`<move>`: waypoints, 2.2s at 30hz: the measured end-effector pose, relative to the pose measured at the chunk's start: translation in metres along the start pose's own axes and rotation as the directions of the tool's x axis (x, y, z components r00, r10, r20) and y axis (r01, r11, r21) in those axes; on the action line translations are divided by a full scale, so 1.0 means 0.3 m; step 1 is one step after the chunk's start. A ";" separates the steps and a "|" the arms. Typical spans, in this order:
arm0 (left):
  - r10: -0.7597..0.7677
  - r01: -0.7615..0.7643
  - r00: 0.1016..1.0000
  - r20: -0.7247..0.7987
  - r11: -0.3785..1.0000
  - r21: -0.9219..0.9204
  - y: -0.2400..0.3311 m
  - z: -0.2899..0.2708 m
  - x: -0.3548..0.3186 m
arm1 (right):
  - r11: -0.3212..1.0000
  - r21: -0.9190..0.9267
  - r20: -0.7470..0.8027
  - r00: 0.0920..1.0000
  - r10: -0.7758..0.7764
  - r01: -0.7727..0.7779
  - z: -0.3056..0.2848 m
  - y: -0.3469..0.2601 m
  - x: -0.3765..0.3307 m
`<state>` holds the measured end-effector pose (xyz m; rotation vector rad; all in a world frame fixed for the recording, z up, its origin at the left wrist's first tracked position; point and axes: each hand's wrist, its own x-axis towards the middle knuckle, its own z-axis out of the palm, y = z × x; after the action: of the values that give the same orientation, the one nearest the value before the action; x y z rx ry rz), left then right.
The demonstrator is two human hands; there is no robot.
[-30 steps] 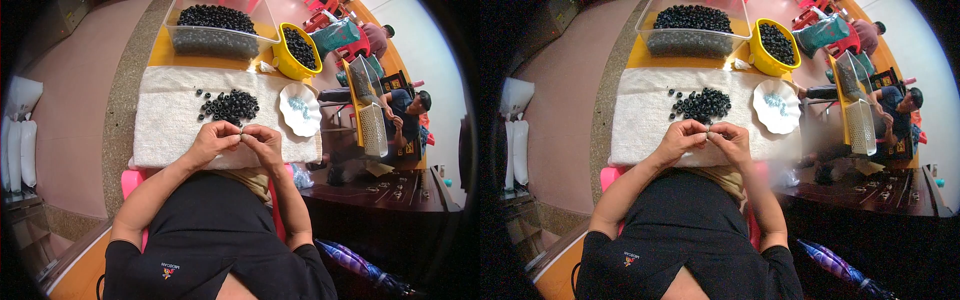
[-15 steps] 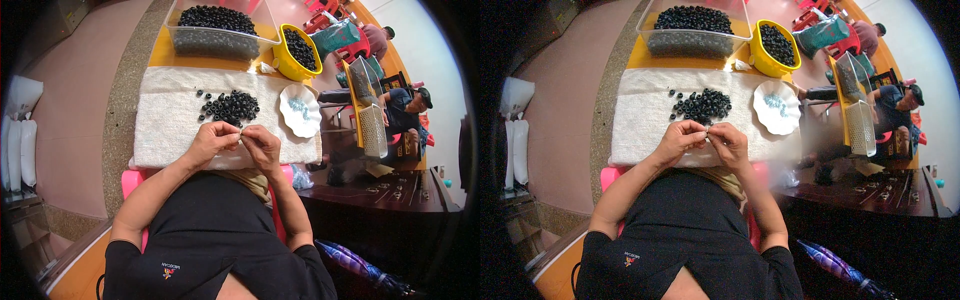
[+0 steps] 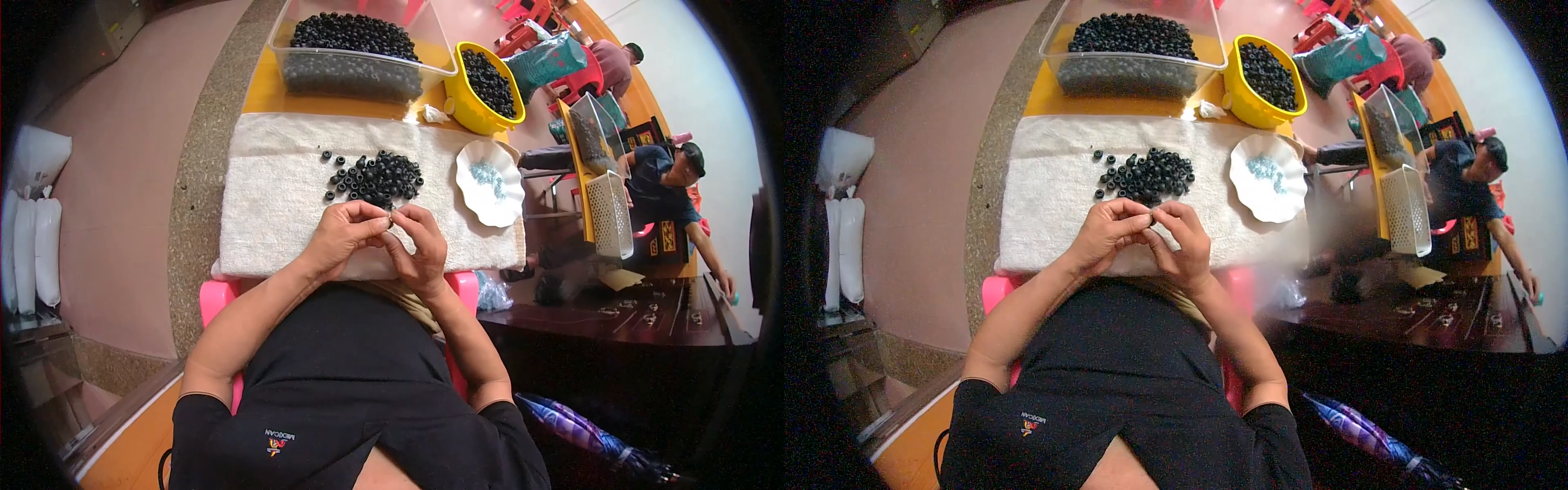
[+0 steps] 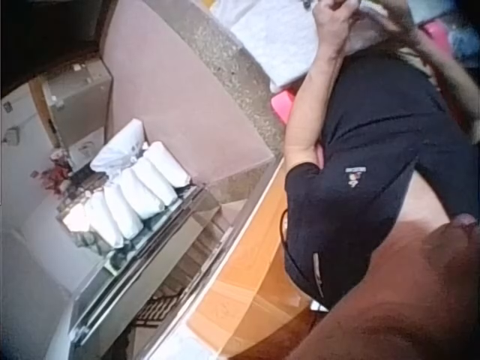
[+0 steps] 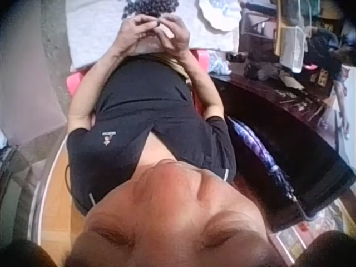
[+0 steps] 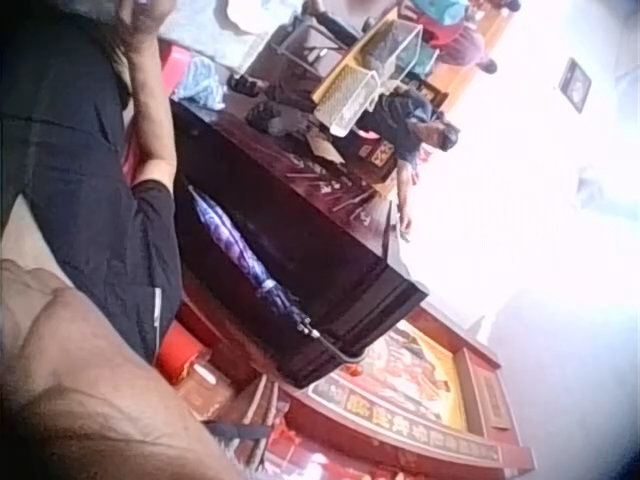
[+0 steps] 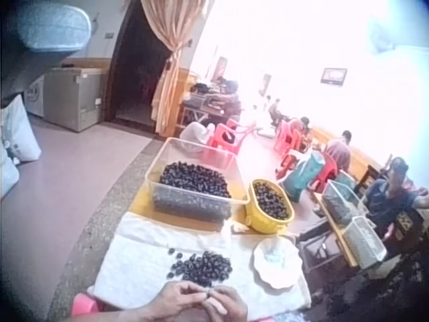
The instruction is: Manually inspecting and sorting small black rubber gaskets or seals on a towel and placing them into sorting containers.
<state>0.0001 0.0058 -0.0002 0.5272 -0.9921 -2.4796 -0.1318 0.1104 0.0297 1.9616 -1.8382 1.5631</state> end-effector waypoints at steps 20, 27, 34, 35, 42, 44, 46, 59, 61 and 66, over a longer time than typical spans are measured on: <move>0.059 -0.059 0.998 -0.008 0.996 0.074 -0.004 0.021 0.000 | 0.944 -0.279 -0.123 0.969 -0.216 0.176 0.039 0.021 -0.020; 0.069 -0.068 0.998 -0.012 0.997 0.044 -0.004 0.031 -0.002 | 0.963 -0.230 -0.123 0.978 -0.169 0.138 0.029 0.032 -0.023; 0.072 -0.071 0.997 -0.002 0.989 0.133 -0.013 0.014 0.004 | 0.973 -0.200 -0.120 0.983 -0.137 0.112 0.011 0.037 -0.023; 0.072 -0.071 0.997 -0.002 0.989 0.133 -0.012 0.014 0.003 | 0.974 -0.194 -0.127 0.982 -0.139 0.113 0.011 0.037 -0.022; 0.062 -0.064 0.998 0.020 0.983 0.170 -0.009 0.016 -0.002 | 0.974 -0.177 -0.126 0.978 -0.167 0.143 0.006 0.040 -0.025; 0.064 -0.067 0.998 0.027 0.981 0.181 -0.011 0.011 -0.002 | 0.974 -0.172 -0.118 0.978 -0.170 0.148 0.004 0.039 -0.023; 0.055 -0.059 0.998 0.026 0.980 0.188 -0.009 0.013 -0.003 | 0.974 -0.169 -0.111 0.979 -0.172 0.152 0.001 0.037 -0.022; 0.047 -0.051 0.999 0.025 0.981 0.189 -0.005 0.021 -0.008 | 0.976 -0.139 -0.095 0.979 -0.179 0.165 0.002 0.038 -0.018; 0.051 -0.053 0.999 0.017 0.984 0.168 -0.004 0.026 -0.007 | 0.980 -0.136 -0.112 0.981 -0.160 0.145 0.004 0.044 -0.018; 0.052 -0.049 0.998 -0.021 0.989 0.140 -0.003 0.029 -0.009 | 0.979 -0.150 -0.145 0.977 -0.158 0.136 0.002 0.048 -0.018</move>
<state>-0.0022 0.0127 0.0056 0.5681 -1.1607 -2.3653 -0.1414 0.1097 0.0176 1.8129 -1.6531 1.4581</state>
